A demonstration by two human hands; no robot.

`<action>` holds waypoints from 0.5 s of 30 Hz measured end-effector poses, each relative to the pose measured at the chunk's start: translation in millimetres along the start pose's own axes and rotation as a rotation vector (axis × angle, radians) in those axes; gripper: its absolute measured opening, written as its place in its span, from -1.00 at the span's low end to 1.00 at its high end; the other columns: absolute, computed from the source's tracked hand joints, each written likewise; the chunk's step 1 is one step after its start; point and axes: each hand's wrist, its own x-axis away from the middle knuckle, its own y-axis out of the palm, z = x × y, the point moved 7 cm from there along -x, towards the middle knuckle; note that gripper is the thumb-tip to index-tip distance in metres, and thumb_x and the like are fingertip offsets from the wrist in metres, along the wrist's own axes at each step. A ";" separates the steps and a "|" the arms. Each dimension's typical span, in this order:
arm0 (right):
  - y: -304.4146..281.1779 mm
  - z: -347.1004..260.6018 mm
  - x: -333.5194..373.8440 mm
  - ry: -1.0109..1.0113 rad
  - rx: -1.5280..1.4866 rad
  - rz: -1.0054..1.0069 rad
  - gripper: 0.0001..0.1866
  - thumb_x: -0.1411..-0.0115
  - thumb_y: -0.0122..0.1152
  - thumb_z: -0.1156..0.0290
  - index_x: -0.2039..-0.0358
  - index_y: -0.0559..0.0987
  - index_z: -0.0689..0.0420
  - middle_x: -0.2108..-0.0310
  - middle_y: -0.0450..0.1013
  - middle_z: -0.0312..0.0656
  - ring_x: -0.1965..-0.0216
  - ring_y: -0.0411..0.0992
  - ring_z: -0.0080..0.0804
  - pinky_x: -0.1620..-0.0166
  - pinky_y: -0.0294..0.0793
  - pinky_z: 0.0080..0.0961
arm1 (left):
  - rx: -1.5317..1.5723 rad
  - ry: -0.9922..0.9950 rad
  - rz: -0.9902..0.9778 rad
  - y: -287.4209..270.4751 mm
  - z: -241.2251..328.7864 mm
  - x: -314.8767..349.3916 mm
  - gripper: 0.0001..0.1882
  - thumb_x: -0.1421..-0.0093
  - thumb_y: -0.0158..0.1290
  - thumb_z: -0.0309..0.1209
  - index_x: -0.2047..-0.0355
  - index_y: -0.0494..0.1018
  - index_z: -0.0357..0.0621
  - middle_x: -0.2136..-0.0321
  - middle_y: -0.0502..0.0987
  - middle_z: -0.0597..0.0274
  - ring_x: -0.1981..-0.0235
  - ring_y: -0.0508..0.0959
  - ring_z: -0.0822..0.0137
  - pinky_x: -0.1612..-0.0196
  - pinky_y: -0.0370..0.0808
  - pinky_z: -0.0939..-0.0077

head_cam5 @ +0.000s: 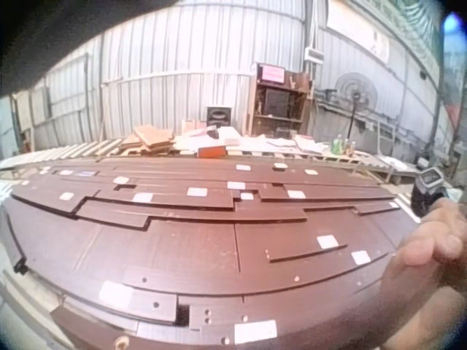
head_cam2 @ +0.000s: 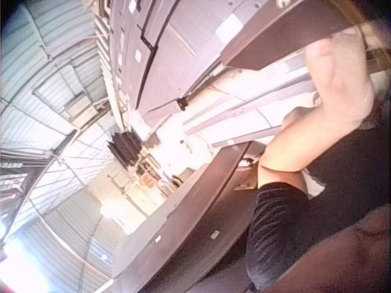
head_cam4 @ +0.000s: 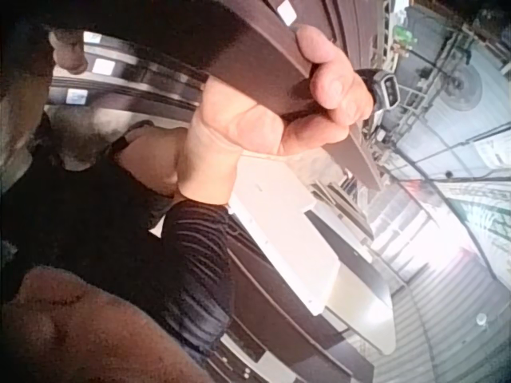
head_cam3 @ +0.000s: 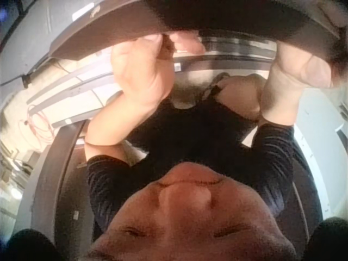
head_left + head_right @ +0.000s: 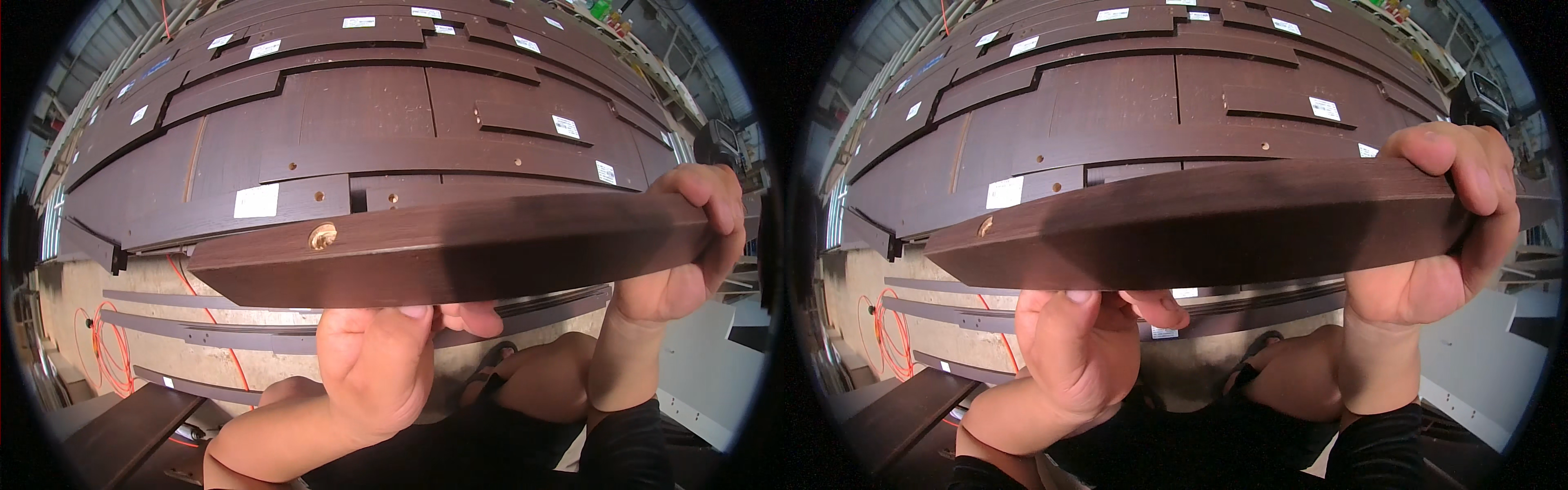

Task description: Using a handheld industrial scanner to record barcodes on wooden furniture components stacked on a pallet.

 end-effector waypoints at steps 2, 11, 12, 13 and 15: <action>0.5 -1.5 1.2 -0.007 0.030 0.020 -0.72 -0.14 0.28 0.63 0.37 0.39 -0.04 0.39 0.40 -0.47 0.18 0.41 -0.54 -0.22 0.36 -0.33 | 0.020 -0.016 0.009 -1.0 -1.2 0.1 -0.72 -0.43 -0.09 -0.39 0.08 0.47 -0.40 0.25 0.63 -0.09 0.27 0.66 0.17 0.07 0.59 0.28; 9.6 -2.1 5.3 -0.024 0.128 0.030 -0.71 -0.12 0.28 0.67 0.40 0.40 -0.05 0.42 0.39 -0.48 0.22 0.43 -0.57 -0.22 0.36 -0.33 | 0.108 0.010 0.036 -6.6 0.7 -3.3 -0.72 -0.40 -0.09 -0.42 0.00 0.36 -0.39 0.23 0.62 -0.15 0.23 0.67 0.09 0.07 0.61 0.20; 11.4 -2.0 6.1 -0.029 0.146 0.031 -0.71 -0.12 0.28 0.67 0.40 0.40 -0.05 0.42 0.39 -0.48 0.23 0.43 -0.58 -0.21 0.36 -0.33 | 0.098 0.015 0.045 -8.8 0.5 -3.3 -0.71 -0.40 -0.10 -0.41 -0.02 0.34 -0.38 0.24 0.62 -0.14 0.24 0.66 0.10 0.10 0.61 0.21; 13.1 -1.3 6.8 -0.031 0.149 0.036 -0.70 -0.11 0.28 0.67 0.42 0.40 -0.05 0.44 0.38 -0.48 0.26 0.43 -0.60 -0.19 0.37 -0.35 | 0.088 0.020 0.054 -10.7 0.8 -3.3 -0.70 -0.40 -0.11 -0.41 -0.04 0.31 -0.38 0.26 0.62 -0.14 0.25 0.66 0.10 0.12 0.61 0.23; 16.8 -0.7 8.9 -0.033 0.151 0.041 -0.70 -0.11 0.28 0.68 0.43 0.40 -0.05 0.46 0.37 -0.48 0.28 0.43 -0.62 -0.18 0.37 -0.36 | 0.086 0.026 0.065 -11.2 0.6 -5.0 -0.69 -0.41 -0.12 -0.41 -0.05 0.30 -0.37 0.29 0.61 -0.12 0.29 0.65 0.13 0.15 0.61 0.24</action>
